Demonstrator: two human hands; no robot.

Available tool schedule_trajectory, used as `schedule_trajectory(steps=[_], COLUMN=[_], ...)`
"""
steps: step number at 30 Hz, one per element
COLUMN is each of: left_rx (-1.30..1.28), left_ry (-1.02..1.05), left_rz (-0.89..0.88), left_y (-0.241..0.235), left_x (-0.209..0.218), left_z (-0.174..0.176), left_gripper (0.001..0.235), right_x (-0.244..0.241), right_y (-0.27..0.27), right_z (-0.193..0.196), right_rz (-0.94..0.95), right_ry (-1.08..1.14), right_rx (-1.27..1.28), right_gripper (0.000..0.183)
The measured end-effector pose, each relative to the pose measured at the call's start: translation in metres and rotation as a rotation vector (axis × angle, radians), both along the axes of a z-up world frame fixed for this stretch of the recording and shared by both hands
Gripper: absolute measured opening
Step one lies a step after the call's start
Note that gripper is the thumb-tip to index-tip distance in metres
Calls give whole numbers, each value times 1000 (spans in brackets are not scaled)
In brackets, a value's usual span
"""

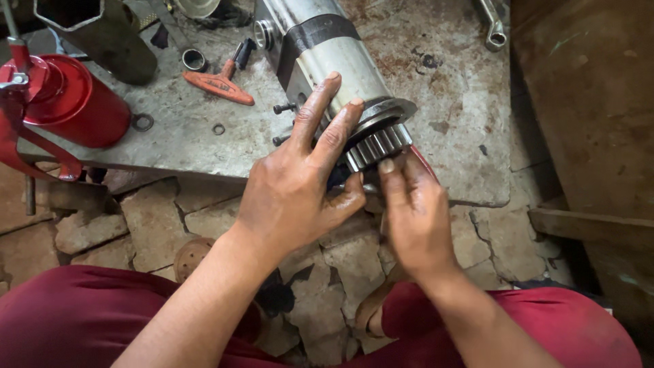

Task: The person assembles a metal machinery housing, installing gears and small components before securing the assembly with bolts and tightening them with a wrench.

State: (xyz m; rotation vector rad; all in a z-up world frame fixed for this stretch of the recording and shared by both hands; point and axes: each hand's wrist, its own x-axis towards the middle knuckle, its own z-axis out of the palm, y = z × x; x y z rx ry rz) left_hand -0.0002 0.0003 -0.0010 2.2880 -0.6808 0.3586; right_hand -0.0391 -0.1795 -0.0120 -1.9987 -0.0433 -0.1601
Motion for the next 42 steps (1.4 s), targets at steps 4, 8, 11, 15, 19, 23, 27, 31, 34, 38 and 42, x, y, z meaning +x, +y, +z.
schedule_trajectory(steps=[4, 8, 11, 15, 19, 23, 27, 31, 34, 38, 42], left_rx=[12, 6, 15, 15, 12, 2, 6, 22, 19, 21, 39], left_ry=[21, 17, 19, 33, 37, 44, 42, 34, 15, 0, 46], left_rz=[-3, -4, 0, -4, -3, -5, -6, 8, 9, 5, 5], left_y=[0, 1, 0, 0, 1, 0, 0, 0, -1, 0, 0], left_x=[0, 0, 0, 0, 0, -1, -1, -2, -2, -2, -1], left_z=[0, -1, -1, 1, 0, 0, 2, -1, -1, -2, -1], left_gripper=[82, 81, 81, 82, 83, 83, 82, 82, 82, 83, 82], right_x=[0, -2, 1, 0, -6, -6, -6, -6, -7, -4, -6], right_y=[-7, -8, -7, -2, 10, 6, 6, -2, -3, -9, -3], right_z=[-11, -10, -8, -1, 2, 3, -2, -10, -15, -12, -11], right_rz=[-19, -74, -64, -146, -135, -173, -181, -168, -111, -130, -148], right_ry=[261, 378, 374, 231, -120, -220, -101, 74, 150, 125, 67], right_rx=[305, 401, 451, 197, -14, -276, -69, 22, 76, 108, 273], right_gripper=[37, 36, 33, 20, 24, 25, 24, 20, 16, 24, 30])
